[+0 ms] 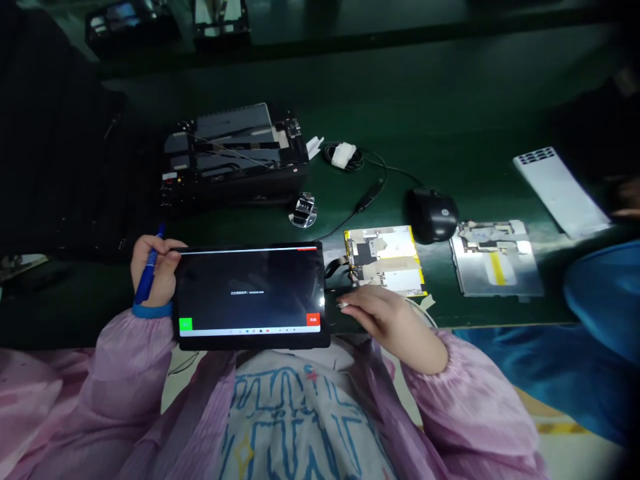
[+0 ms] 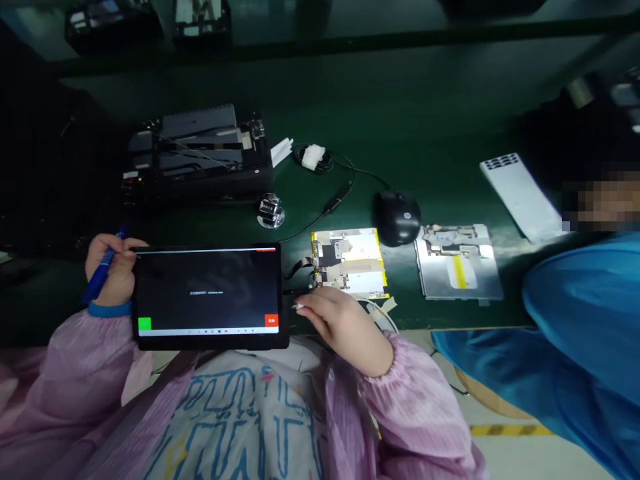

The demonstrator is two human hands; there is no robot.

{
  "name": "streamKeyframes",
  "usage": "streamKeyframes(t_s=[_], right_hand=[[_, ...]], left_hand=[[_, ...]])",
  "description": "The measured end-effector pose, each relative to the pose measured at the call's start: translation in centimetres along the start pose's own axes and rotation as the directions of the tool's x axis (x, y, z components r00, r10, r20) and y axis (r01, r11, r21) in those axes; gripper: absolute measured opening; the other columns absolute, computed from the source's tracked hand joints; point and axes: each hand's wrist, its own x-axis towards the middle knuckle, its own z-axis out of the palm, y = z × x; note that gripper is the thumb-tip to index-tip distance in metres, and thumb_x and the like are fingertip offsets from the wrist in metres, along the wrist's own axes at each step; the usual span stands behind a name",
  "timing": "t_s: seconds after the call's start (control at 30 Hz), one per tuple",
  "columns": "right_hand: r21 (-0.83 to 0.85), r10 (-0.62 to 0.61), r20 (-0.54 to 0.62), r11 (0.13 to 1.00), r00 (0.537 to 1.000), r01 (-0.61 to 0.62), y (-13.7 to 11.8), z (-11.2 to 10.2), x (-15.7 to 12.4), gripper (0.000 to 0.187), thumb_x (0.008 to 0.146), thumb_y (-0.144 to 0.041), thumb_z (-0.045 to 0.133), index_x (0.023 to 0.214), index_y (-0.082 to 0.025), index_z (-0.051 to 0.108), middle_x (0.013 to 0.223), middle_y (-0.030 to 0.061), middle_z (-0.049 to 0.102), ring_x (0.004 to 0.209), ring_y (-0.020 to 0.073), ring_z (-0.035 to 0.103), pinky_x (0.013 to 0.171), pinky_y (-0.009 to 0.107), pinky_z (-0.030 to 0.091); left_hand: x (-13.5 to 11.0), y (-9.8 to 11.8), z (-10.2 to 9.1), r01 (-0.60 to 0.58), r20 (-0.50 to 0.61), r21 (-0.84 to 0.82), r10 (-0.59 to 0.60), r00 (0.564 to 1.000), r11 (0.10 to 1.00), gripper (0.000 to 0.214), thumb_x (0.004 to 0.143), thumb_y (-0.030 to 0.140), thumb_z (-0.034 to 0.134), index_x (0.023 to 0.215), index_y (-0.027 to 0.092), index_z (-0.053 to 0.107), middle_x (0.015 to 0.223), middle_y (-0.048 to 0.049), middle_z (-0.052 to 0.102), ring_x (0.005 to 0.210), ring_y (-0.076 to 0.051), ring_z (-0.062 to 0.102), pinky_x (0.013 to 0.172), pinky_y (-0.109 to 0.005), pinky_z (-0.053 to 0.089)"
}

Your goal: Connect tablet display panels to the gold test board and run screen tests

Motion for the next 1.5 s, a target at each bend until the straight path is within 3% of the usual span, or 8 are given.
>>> streamKeyframes(t_s=[0.2,0.33,0.6,0.83,1.23,1.5], right_hand=[[0.161,0.201,-0.059,0.969,0.978,-0.189,0.7,1.5,0.2,0.009,0.090,-0.027,0.057,0.087,-0.020,0.063,0.079,0.0040,0.072,0.069,0.0159,0.068,0.061,0.026,0.054],[0.217,0.178,-0.015,0.961,0.984,-0.170,1.0,1.3,0.5,0.015,0.088,-0.026,0.059,0.076,-0.020,0.061,0.072,0.0027,0.070,0.064,0.0146,0.067,0.058,0.024,0.051],[0.244,0.138,0.005,0.960,0.990,-0.135,1.2,0.9,0.4,0.010,0.087,-0.023,0.062,0.079,-0.018,0.066,0.074,0.0042,0.072,0.067,0.0149,0.068,0.064,0.025,0.053],[0.277,0.215,0.045,0.935,0.976,-0.219,1.2,0.9,0.5,0.015,0.088,-0.026,0.060,0.078,-0.018,0.068,0.075,0.0049,0.072,0.067,0.0151,0.068,0.062,0.024,0.053],[0.375,0.383,0.159,0.829,0.910,-0.415,1.0,1.0,0.8,0.023,0.086,-0.036,0.060,0.074,-0.017,0.064,0.064,0.0033,0.068,0.057,0.0135,0.061,0.052,0.024,0.045],[0.402,0.395,0.178,0.807,0.901,-0.433,1.1,1.0,0.9,0.025,0.085,-0.040,0.060,0.074,-0.018,0.062,0.065,0.0029,0.067,0.059,0.0134,0.061,0.053,0.024,0.045]], left_hand=[[0.1,0.4,0.5,-0.028,0.005,0.054,0.027,1.000,0.998,0.047,0.063,0.047,0.081,0.075,0.018,0.045,0.064,0.0007,0.064,0.057,-0.012,0.061,0.049,-0.021,0.042],[0.0,1.0,1.2,0.010,0.008,0.092,-0.011,1.000,0.996,0.049,0.060,0.047,0.082,0.074,0.019,0.044,0.065,0.0015,0.062,0.059,-0.012,0.061,0.050,-0.021,0.041],[0.0,1.0,1.7,0.005,-0.015,0.146,-0.003,1.000,0.989,0.053,0.058,0.051,0.082,0.072,0.018,0.043,0.059,0.0044,0.055,0.058,-0.013,0.060,0.051,-0.022,0.040],[0.0,1.0,1.5,0.008,0.015,0.146,-0.010,1.000,0.989,0.050,0.061,0.048,0.081,0.074,0.019,0.043,0.061,0.0036,0.057,0.059,-0.013,0.059,0.052,-0.023,0.039],[-0.1,0.9,1.2,0.053,0.039,0.153,-0.060,0.997,0.987,0.047,0.063,0.045,0.081,0.075,0.019,0.044,0.065,0.0031,0.057,0.062,-0.013,0.060,0.054,-0.024,0.040],[0.0,0.5,0.9,0.057,0.037,0.182,-0.064,0.997,0.982,0.049,0.061,0.047,0.081,0.074,0.019,0.043,0.069,0.0001,0.065,0.062,-0.013,0.061,0.056,-0.024,0.041]])
